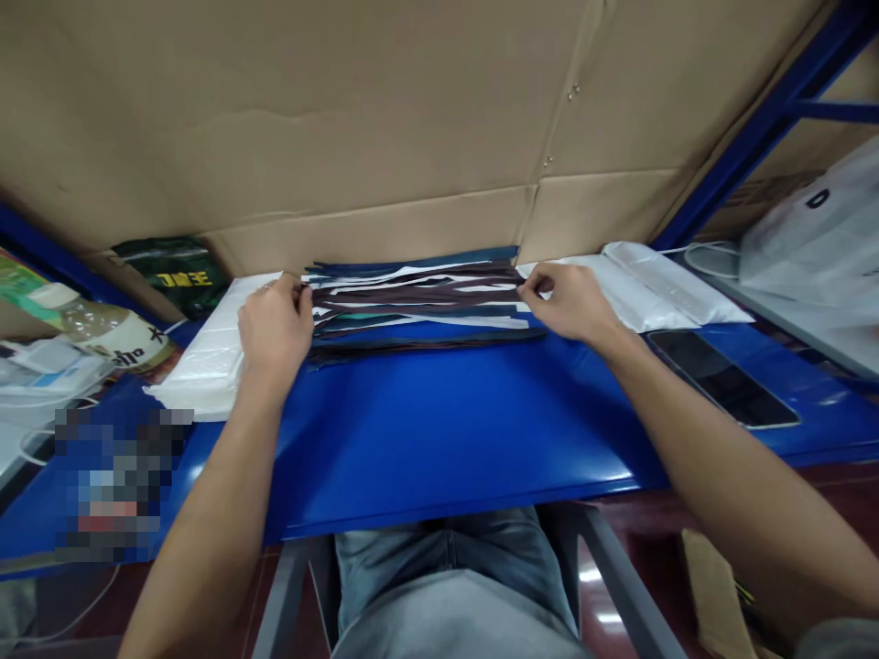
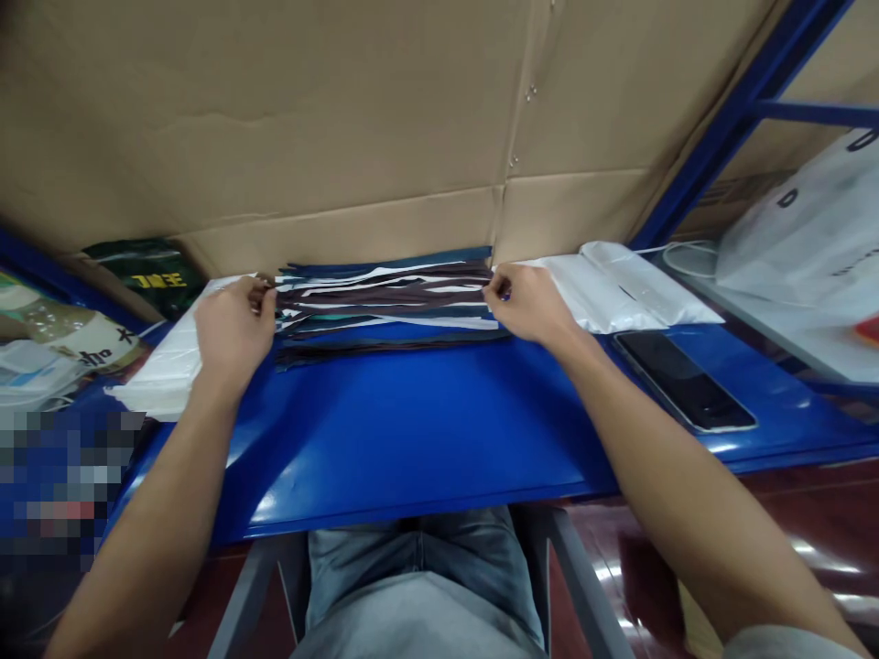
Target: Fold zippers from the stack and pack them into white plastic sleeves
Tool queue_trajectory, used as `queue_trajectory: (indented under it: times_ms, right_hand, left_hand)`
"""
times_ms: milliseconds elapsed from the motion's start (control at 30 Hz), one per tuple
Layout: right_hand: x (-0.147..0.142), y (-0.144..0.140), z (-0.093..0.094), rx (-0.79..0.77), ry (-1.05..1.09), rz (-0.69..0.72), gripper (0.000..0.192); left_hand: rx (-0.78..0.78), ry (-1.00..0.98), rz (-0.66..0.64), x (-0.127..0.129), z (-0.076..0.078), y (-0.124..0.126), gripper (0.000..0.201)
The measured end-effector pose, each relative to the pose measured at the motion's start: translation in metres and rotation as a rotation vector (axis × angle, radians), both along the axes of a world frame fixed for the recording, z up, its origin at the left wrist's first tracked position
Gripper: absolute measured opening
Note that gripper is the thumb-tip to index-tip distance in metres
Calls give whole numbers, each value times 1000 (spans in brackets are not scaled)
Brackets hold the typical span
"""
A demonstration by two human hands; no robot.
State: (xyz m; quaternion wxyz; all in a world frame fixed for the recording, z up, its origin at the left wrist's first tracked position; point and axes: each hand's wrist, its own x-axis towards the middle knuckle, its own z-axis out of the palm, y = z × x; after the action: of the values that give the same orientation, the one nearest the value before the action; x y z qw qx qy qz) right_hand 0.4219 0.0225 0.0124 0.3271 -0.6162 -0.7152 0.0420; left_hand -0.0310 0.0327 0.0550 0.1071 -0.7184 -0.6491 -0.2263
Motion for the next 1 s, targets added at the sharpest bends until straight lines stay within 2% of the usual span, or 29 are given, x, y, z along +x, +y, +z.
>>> queue_trajectory:
  times_ms: [67,100,200,300,400,533,667,800,867,933,1000]
  right_hand:
    - [-18,-6,-3,-65,98,75,24]
    - [-27,-9,-4,-91,148,125,24]
    - [-52,-19,-10,-130,308,276,19]
    - [-73,-29,-13,-159,425,377,17]
    - [-88,-38,-13,-182,472,457,17]
    - [-99,-45,-15,-184,499,548,17]
    - [-105,-45,-16,-167,505,545,19]
    - [-90,-39,-4,-137,454,442,22]
    - [-66,-34,6,-204,408,376,26]
    - [-31,-28,18,-325,340,299,29]
    - [7,-24,28,-406,234,162,27]
  left_hand:
    - [160,-23,-16,16,-4,-6,39]
    - [200,-50,-67,27,-7,-9,36]
    - [63,-169,-337,63,-18,-22,21]
    - [-137,-196,-561,95,-31,-35,22]
    - [-192,-171,-647,110,-41,-42,21]
    - [-163,-119,-671,111,-45,-44,18]
    - [-154,1,-609,116,-37,-49,22]
    - [-133,161,-424,109,-18,-49,24]
    - [-154,203,-267,88,-5,-42,25]
    - [-207,239,-92,56,8,-32,30]
    - [-284,281,65,23,18,-22,37]
